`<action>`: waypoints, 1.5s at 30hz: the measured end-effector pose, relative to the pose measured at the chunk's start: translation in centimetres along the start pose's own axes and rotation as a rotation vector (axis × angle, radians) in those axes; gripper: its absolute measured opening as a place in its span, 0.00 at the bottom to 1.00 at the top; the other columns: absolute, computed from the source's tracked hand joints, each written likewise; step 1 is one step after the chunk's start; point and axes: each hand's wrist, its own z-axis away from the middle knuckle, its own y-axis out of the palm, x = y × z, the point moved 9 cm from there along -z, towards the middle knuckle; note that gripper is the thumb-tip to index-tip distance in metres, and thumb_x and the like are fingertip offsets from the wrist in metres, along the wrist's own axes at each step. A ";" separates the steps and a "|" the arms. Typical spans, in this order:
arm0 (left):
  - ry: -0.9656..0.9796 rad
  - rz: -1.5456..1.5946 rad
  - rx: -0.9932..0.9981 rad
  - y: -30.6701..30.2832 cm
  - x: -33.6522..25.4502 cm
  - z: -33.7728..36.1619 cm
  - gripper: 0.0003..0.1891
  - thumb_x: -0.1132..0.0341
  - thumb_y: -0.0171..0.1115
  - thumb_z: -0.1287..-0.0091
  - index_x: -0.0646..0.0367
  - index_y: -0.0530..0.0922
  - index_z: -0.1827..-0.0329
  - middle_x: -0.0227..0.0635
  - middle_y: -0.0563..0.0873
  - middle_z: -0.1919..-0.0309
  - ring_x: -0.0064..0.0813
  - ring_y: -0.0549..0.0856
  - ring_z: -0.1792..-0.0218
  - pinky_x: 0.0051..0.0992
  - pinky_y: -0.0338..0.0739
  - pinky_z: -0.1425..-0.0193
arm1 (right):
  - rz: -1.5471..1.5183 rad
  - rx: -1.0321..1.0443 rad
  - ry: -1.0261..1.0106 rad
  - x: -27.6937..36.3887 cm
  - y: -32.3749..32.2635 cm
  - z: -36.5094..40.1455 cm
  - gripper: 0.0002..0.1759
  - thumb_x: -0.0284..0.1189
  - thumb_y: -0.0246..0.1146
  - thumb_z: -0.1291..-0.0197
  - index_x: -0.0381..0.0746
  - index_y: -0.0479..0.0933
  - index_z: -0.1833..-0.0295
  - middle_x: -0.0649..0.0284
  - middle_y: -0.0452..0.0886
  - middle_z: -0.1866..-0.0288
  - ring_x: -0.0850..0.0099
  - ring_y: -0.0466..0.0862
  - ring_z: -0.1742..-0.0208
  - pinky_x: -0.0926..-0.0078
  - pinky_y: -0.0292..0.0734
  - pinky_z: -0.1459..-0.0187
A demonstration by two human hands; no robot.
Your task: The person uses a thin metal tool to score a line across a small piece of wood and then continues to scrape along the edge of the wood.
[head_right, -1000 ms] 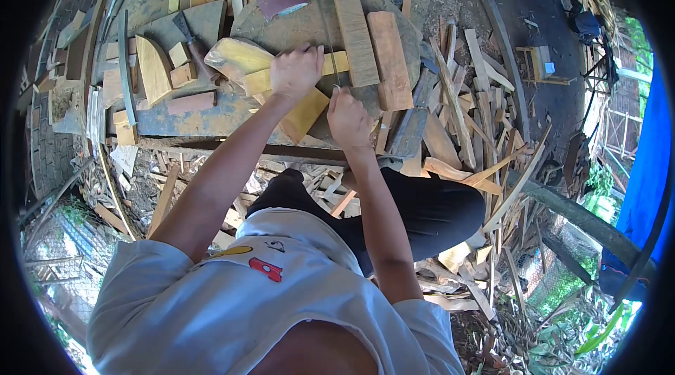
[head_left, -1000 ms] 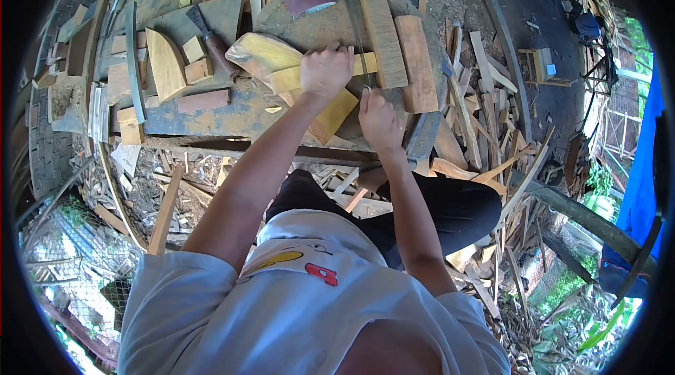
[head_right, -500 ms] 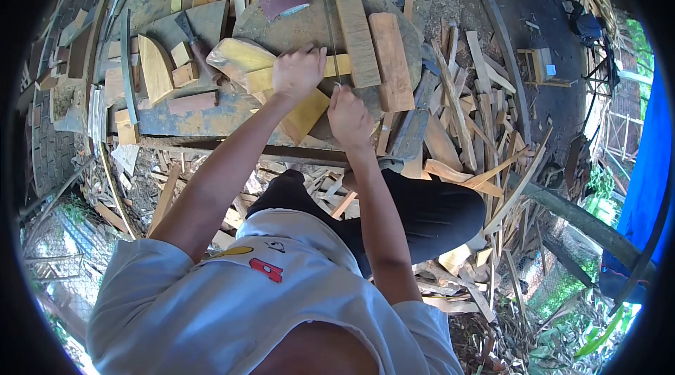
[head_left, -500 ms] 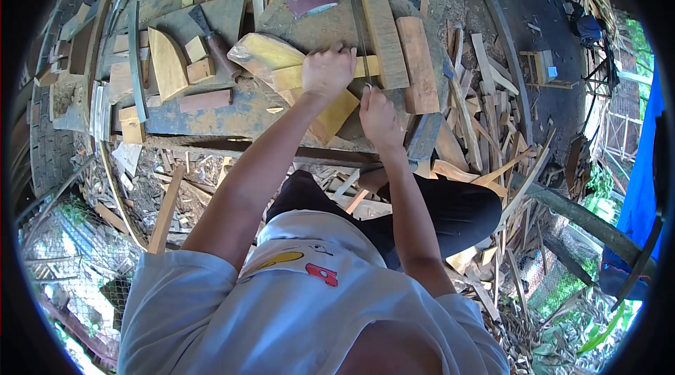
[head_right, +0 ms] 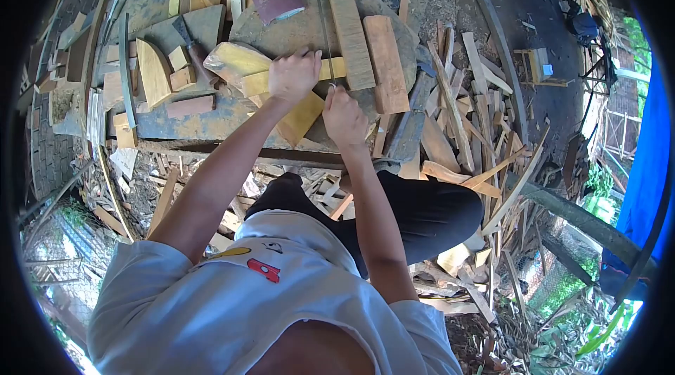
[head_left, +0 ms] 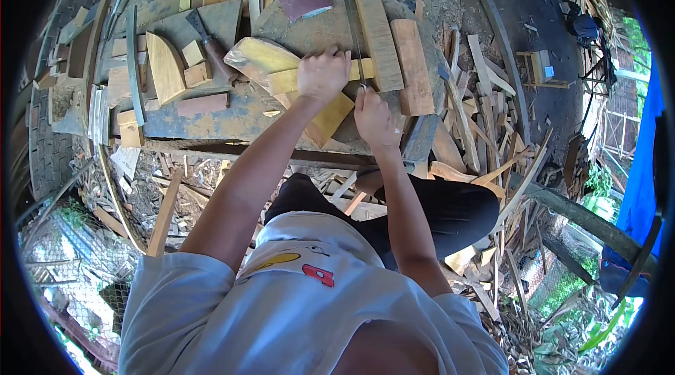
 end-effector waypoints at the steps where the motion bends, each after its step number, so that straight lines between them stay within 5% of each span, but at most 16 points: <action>1: -0.007 -0.008 0.006 0.0 0.0 -0.1 0.19 0.58 0.56 0.30 0.56 0.79 0.80 0.35 0.83 0.76 0.40 0.84 0.81 0.37 0.81 0.74 | 0.001 -0.003 0.000 -0.3 0.2 0.3 0.15 0.36 0.53 0.28 0.36 0.76 0.62 0.44 0.83 0.73 0.45 0.85 0.70 0.48 0.81 0.69; 9: -0.019 -0.003 0.040 0.2 0.1 0.1 0.19 0.58 0.56 0.30 0.57 0.79 0.80 0.35 0.84 0.74 0.40 0.84 0.81 0.36 0.82 0.74 | -0.077 0.121 0.066 -3.4 0.7 6.8 0.18 0.38 0.51 0.27 0.35 0.76 0.61 0.43 0.82 0.76 0.45 0.85 0.72 0.47 0.81 0.68; 15: -0.021 -0.010 0.031 0.0 0.1 0.0 0.19 0.58 0.56 0.30 0.57 0.79 0.80 0.35 0.84 0.74 0.40 0.85 0.81 0.37 0.81 0.74 | 0.030 0.023 0.015 -0.5 0.2 0.6 0.18 0.39 0.51 0.27 0.35 0.77 0.60 0.44 0.82 0.76 0.46 0.85 0.73 0.49 0.81 0.71; 22: -0.013 -0.008 0.035 0.1 0.0 0.0 0.20 0.58 0.56 0.29 0.56 0.79 0.80 0.35 0.83 0.75 0.40 0.84 0.81 0.37 0.81 0.74 | -0.057 0.083 0.014 -2.8 0.1 7.2 0.14 0.35 0.54 0.28 0.37 0.75 0.63 0.44 0.80 0.79 0.46 0.85 0.73 0.49 0.80 0.72; 29: -0.037 -0.027 0.036 0.3 0.2 0.0 0.20 0.57 0.55 0.29 0.56 0.79 0.80 0.35 0.84 0.74 0.40 0.85 0.81 0.37 0.82 0.73 | 0.053 -0.085 -0.094 -0.6 0.4 1.6 0.17 0.39 0.52 0.27 0.37 0.75 0.63 0.45 0.81 0.78 0.47 0.85 0.72 0.48 0.80 0.71; 37: -0.037 -0.016 0.053 0.3 0.1 -0.1 0.20 0.57 0.54 0.29 0.57 0.80 0.79 0.36 0.84 0.74 0.41 0.85 0.80 0.37 0.82 0.73 | -0.054 0.134 0.066 -3.5 0.7 7.4 0.19 0.40 0.51 0.27 0.36 0.76 0.63 0.44 0.81 0.77 0.46 0.85 0.72 0.48 0.81 0.70; 45: -0.042 -0.023 0.066 0.4 0.2 0.0 0.20 0.57 0.54 0.28 0.57 0.80 0.79 0.36 0.84 0.74 0.41 0.85 0.80 0.38 0.82 0.73 | -0.035 -0.010 -0.009 -0.8 0.9 0.5 0.19 0.39 0.50 0.26 0.36 0.76 0.63 0.43 0.82 0.76 0.45 0.85 0.71 0.47 0.81 0.68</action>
